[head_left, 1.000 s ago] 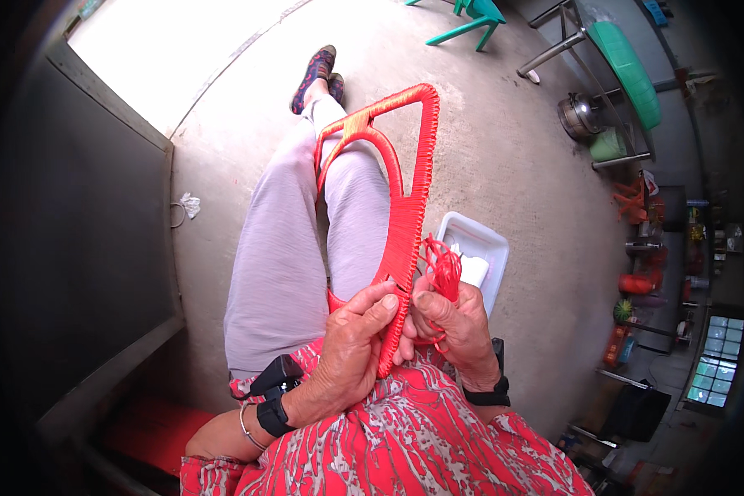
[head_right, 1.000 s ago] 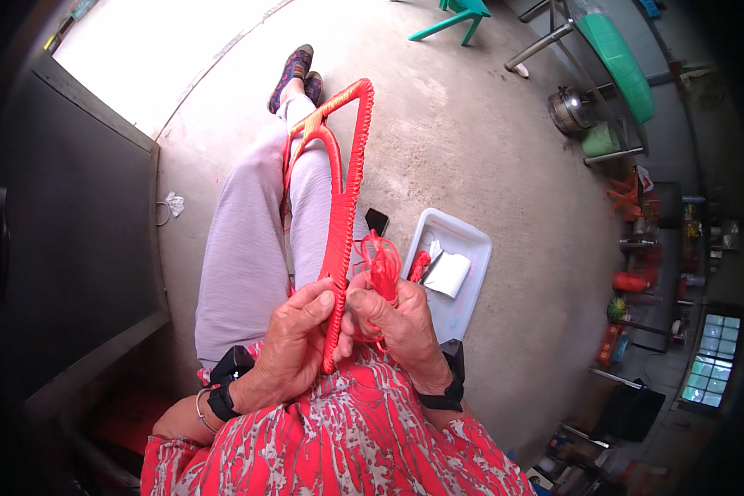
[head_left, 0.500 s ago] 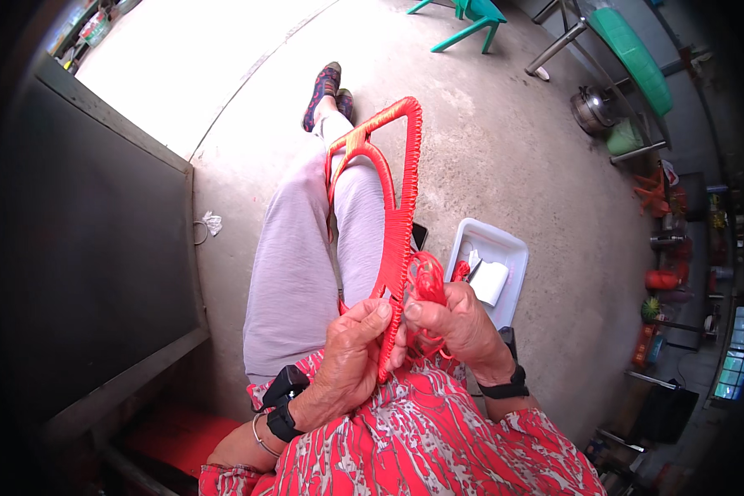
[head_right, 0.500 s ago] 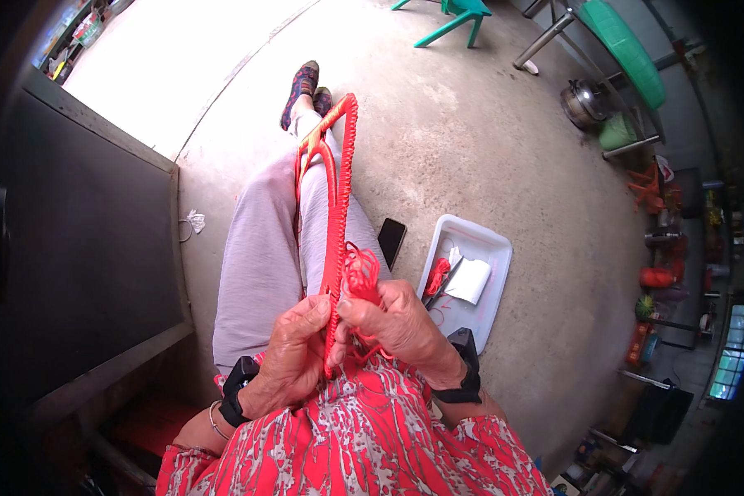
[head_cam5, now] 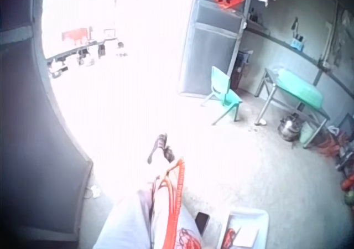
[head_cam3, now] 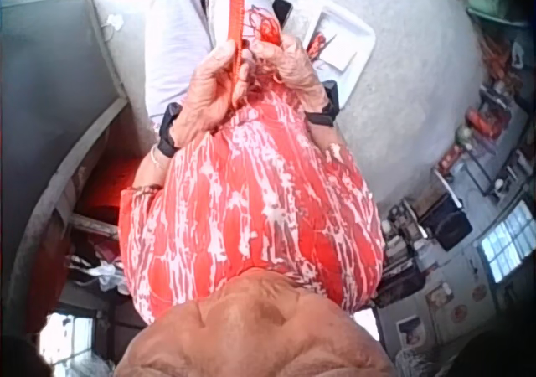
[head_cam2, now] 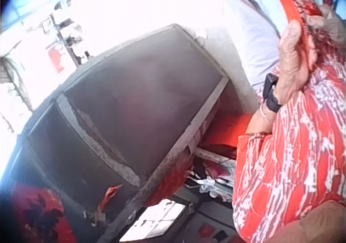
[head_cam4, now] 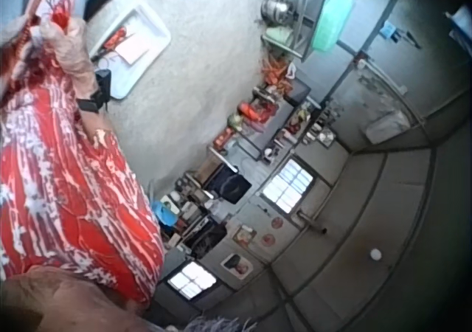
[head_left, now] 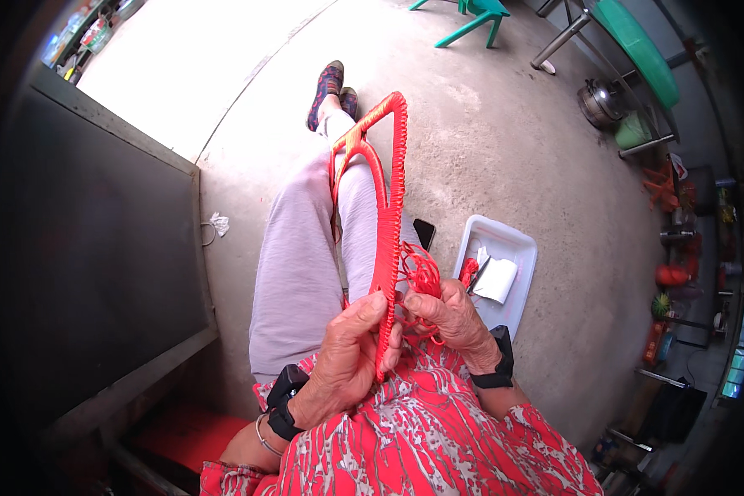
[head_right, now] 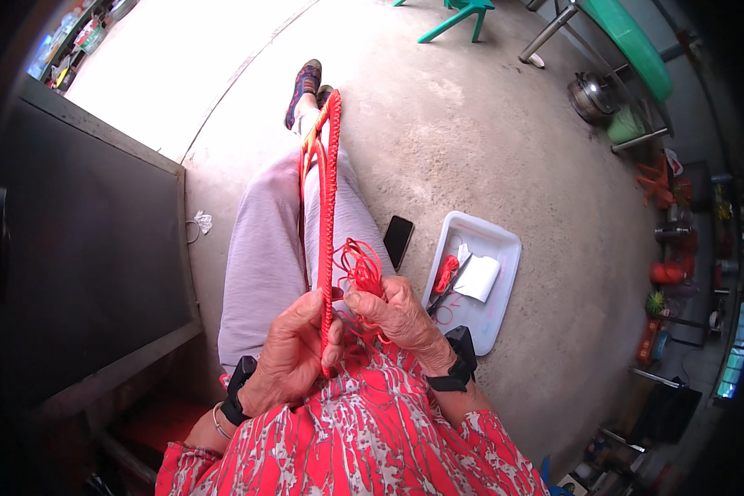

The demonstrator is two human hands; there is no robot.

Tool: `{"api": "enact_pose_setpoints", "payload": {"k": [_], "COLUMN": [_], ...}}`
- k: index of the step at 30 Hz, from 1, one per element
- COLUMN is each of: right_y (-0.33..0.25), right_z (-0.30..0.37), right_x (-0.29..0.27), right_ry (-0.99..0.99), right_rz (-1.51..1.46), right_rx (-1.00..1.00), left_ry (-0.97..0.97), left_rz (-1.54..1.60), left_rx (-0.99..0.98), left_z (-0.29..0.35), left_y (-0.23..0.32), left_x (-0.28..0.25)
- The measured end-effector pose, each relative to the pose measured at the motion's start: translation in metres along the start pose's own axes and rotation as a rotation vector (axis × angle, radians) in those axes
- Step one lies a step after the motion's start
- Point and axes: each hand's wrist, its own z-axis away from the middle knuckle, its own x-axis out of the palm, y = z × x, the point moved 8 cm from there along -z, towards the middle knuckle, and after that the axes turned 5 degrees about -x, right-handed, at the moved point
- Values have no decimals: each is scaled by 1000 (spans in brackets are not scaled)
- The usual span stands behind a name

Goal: The person is wrapping and weaving a red cord around a red frame structure to create a woven surface.

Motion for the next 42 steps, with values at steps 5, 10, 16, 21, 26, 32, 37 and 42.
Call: {"api": "enact_pose_setpoints", "payload": {"k": [5,10,16,21,26,32,37,42], "right_y": [3,-5,-2,2,-23,-16,-23,-18], "right_z": [2,9,14,14,18,25,27,28], "right_x": [3,14,18,15,21,23,23,28], "right_ry": [-50,-84,-80,-32,10,141,222,247], "right_rz": [-76,-136,-214,-360,-344,-183,-43,-132], "right_rx": [2,-21,23,29,-76,-107,-93,-53], "left_ry": [-58,-126,-207,-187,-123,-152,-151,-149], "left_rz": [-55,-48,-1,57,-10,39,36,47], "left_rx": [33,52,7,-40,-61,-105,-104,-91], "left_z": [-2,-3,-5,-6,-8,-9,-9,-11], "left_y": [1,0,-3,-7,-12,-16,-15,-14], "left_x": [-1,-4,-7,-9,-14,-11,-6,-7]}}
